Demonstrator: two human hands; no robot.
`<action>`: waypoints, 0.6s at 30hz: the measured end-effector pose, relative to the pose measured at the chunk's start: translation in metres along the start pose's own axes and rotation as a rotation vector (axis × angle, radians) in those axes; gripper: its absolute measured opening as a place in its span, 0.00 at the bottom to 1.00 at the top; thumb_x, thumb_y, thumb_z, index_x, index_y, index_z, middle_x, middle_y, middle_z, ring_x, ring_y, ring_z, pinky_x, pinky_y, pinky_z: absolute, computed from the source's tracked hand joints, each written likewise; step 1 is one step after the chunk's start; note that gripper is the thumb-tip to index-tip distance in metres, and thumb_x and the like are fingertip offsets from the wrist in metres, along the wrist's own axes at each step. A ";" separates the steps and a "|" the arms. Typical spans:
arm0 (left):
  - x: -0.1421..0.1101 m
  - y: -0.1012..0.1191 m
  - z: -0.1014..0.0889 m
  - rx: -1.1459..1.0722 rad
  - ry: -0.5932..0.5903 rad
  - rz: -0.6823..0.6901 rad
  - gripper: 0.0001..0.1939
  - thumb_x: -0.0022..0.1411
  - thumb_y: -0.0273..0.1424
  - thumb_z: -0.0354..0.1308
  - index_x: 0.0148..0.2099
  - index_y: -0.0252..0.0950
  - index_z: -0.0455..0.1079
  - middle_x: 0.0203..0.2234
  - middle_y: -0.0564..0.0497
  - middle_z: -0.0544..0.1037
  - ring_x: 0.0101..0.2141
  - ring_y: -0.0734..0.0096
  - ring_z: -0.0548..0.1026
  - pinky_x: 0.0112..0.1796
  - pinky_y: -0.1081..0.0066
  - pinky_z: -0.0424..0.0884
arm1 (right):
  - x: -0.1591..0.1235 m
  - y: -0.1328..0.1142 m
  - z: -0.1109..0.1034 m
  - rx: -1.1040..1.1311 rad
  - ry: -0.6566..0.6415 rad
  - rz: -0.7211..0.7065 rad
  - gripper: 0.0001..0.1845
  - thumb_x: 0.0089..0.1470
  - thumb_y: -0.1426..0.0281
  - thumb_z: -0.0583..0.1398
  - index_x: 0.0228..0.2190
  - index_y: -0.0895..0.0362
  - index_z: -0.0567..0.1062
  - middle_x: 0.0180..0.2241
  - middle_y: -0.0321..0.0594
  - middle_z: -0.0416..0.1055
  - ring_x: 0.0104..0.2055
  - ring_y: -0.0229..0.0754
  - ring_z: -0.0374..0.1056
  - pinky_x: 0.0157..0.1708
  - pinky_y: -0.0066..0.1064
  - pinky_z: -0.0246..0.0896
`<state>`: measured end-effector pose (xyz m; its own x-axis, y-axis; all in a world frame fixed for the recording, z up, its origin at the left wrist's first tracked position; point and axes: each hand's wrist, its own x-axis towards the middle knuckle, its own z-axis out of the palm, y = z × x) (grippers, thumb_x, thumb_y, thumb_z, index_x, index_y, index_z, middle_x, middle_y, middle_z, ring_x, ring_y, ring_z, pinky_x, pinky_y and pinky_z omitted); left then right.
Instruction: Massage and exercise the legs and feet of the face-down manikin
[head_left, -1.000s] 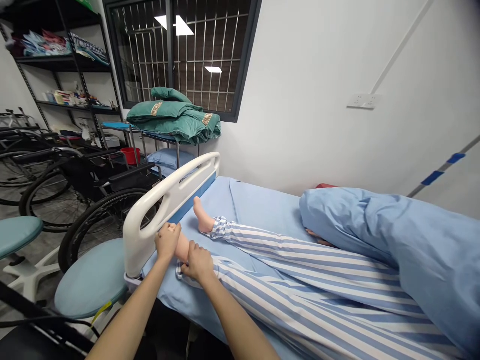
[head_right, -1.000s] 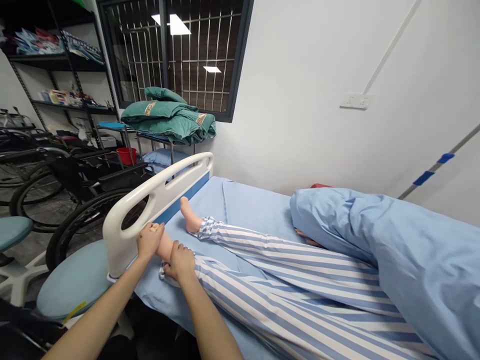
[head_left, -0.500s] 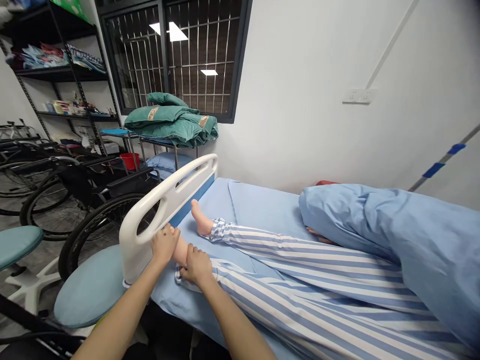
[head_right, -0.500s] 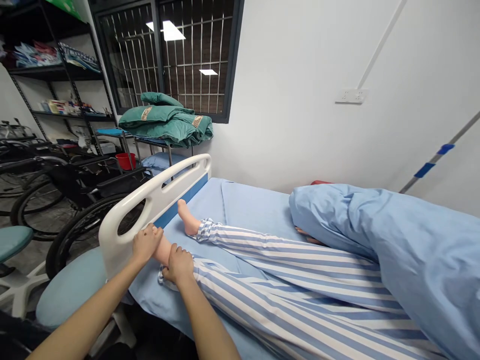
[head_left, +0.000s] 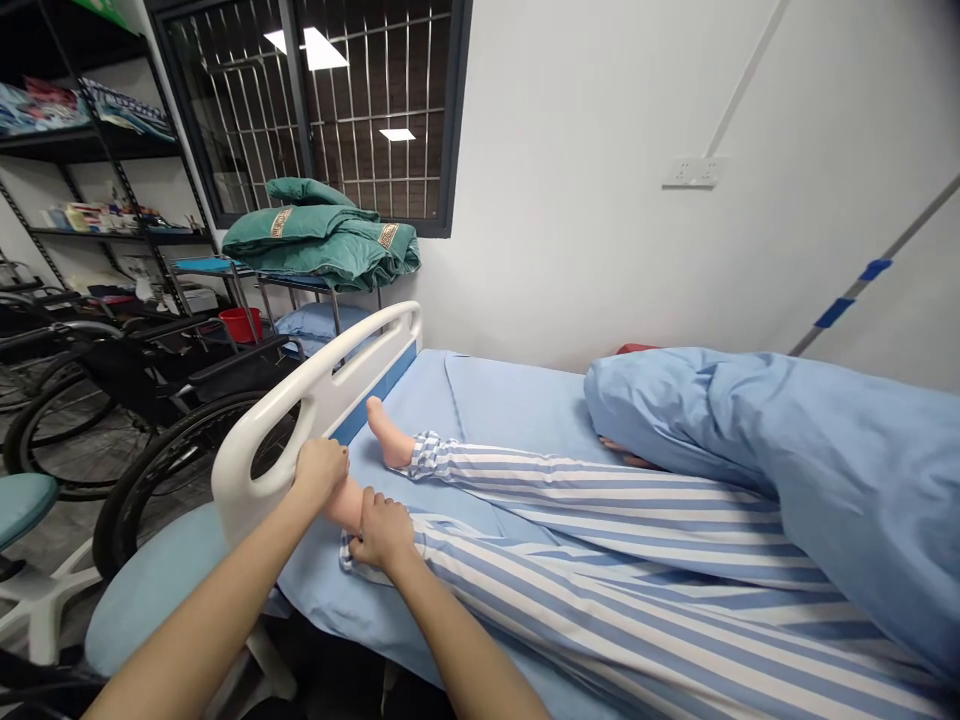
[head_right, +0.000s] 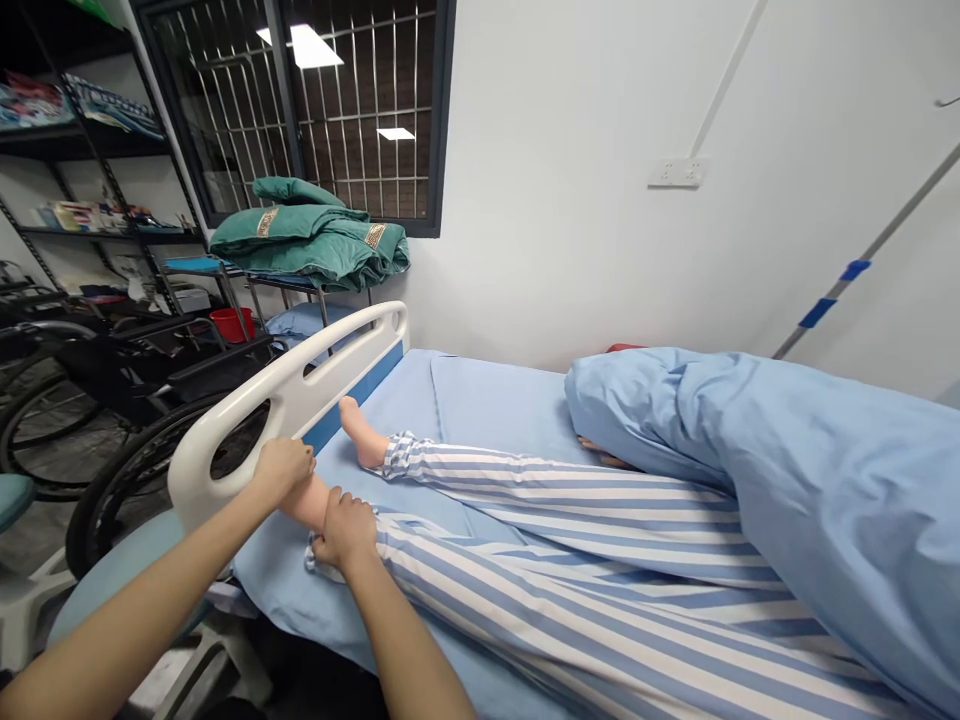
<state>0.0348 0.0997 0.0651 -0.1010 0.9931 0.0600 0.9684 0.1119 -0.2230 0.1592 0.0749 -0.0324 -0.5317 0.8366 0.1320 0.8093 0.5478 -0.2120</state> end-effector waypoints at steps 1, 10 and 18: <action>0.002 0.001 0.001 0.006 -0.011 0.017 0.18 0.59 0.27 0.43 0.36 0.29 0.75 0.33 0.33 0.77 0.37 0.51 0.75 0.37 0.60 0.65 | 0.000 0.000 0.000 0.001 0.000 -0.003 0.30 0.37 0.62 0.59 0.43 0.59 0.58 0.36 0.49 0.68 0.36 0.53 0.68 0.32 0.40 0.63; 0.016 0.008 0.016 -0.042 -0.025 0.120 0.16 0.57 0.29 0.46 0.36 0.31 0.76 0.33 0.34 0.77 0.37 0.52 0.75 0.37 0.60 0.65 | 0.002 0.000 0.000 0.000 -0.020 0.008 0.29 0.37 0.61 0.59 0.42 0.59 0.59 0.35 0.48 0.68 0.35 0.52 0.68 0.32 0.40 0.63; 0.003 0.006 0.019 -0.107 0.208 -0.138 0.22 0.59 0.34 0.39 0.35 0.30 0.73 0.29 0.37 0.77 0.33 0.50 0.75 0.30 0.60 0.67 | 0.002 0.000 0.001 -0.014 -0.015 0.007 0.30 0.38 0.61 0.59 0.43 0.59 0.57 0.37 0.50 0.68 0.36 0.53 0.68 0.32 0.40 0.62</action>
<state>0.0357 0.1040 0.0455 -0.1953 0.9388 0.2838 0.9684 0.2304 -0.0958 0.1577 0.0760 -0.0335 -0.5299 0.8401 0.1157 0.8161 0.5423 -0.1996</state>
